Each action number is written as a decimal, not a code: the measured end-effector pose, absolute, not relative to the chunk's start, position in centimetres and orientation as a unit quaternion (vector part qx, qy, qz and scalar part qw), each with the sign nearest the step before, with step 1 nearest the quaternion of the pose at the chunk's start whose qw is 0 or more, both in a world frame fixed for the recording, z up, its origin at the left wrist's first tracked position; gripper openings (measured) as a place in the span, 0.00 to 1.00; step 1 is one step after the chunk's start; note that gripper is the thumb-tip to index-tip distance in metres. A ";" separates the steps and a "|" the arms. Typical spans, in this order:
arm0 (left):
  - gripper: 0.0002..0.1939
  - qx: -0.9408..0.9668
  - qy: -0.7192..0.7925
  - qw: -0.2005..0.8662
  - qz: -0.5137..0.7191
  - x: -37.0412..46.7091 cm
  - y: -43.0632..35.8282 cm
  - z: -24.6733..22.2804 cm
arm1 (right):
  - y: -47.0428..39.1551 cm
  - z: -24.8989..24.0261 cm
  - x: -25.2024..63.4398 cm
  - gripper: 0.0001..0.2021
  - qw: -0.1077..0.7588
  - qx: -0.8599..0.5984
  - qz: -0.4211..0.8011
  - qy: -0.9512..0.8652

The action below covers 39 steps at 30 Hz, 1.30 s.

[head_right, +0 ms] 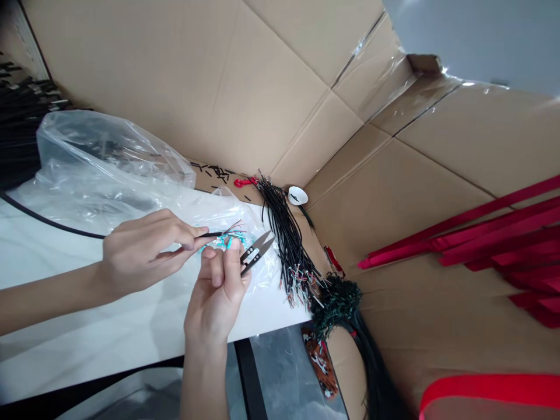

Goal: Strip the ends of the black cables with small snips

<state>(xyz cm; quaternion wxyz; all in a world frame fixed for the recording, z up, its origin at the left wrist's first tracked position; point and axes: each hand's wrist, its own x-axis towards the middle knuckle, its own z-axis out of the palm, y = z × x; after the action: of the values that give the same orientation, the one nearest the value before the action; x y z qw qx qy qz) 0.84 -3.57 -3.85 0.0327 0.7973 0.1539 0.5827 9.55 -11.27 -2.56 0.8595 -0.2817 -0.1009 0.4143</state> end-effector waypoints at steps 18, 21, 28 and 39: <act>0.14 0.734 0.252 0.284 0.563 1.7 -3.4 -3.3 | -10.0 -5.3 9.1 0.15 0.810 -0.500 0.217 -0.217; 0.12 0.727 0.257 0.299 0.562 1.6 -3.0 -3.1 | -10.0 -5.5 8.7 0.15 0.799 -0.510 0.225 -0.227; 0.08 0.707 0.293 0.367 0.530 1.2 -2.4 -2.7 | -10.3 -4.8 12.8 0.18 0.753 -0.581 0.140 -0.277; 0.14 0.614 0.275 0.438 0.596 -0.3 -1.0 0.2 | -8.6 -3.6 16.9 0.13 0.468 -0.742 0.102 -0.468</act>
<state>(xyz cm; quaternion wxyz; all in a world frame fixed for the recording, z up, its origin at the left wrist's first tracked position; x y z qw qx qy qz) -0.31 -1.00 0.20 0.4380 0.6141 0.2753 0.5961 16.93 -8.65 -3.65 0.4685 -0.7422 -0.4682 0.1018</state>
